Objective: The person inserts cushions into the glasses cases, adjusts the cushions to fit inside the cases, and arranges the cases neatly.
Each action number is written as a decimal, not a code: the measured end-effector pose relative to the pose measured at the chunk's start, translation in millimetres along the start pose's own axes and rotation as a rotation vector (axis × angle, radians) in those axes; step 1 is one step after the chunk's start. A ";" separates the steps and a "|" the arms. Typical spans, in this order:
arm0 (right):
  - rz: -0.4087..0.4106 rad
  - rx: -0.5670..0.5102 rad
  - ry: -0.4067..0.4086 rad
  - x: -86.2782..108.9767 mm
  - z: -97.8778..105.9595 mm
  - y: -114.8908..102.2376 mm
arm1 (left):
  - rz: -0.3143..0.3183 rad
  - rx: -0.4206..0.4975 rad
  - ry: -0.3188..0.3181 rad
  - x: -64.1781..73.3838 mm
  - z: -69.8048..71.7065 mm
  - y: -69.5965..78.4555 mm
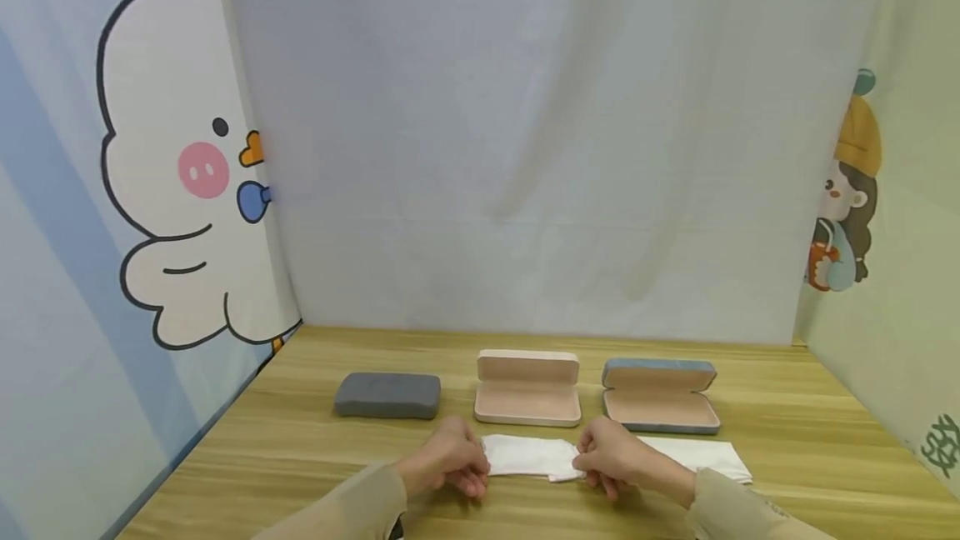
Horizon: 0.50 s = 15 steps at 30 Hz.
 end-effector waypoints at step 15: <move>0.012 -0.061 0.131 -38.2 36.2 -21.9 | -0.110 0.097 0.061 -40.8 36.4 24.9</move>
Point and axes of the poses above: each hand's wrist, its own x-axis away from the middle knuckle, its own z-axis out of the back of the hand, y = z × x, the point moved 5 cm from there along -x, towards the middle knuckle, and after that the axes turned 11 degrees about -z, right-handed, at the moved point
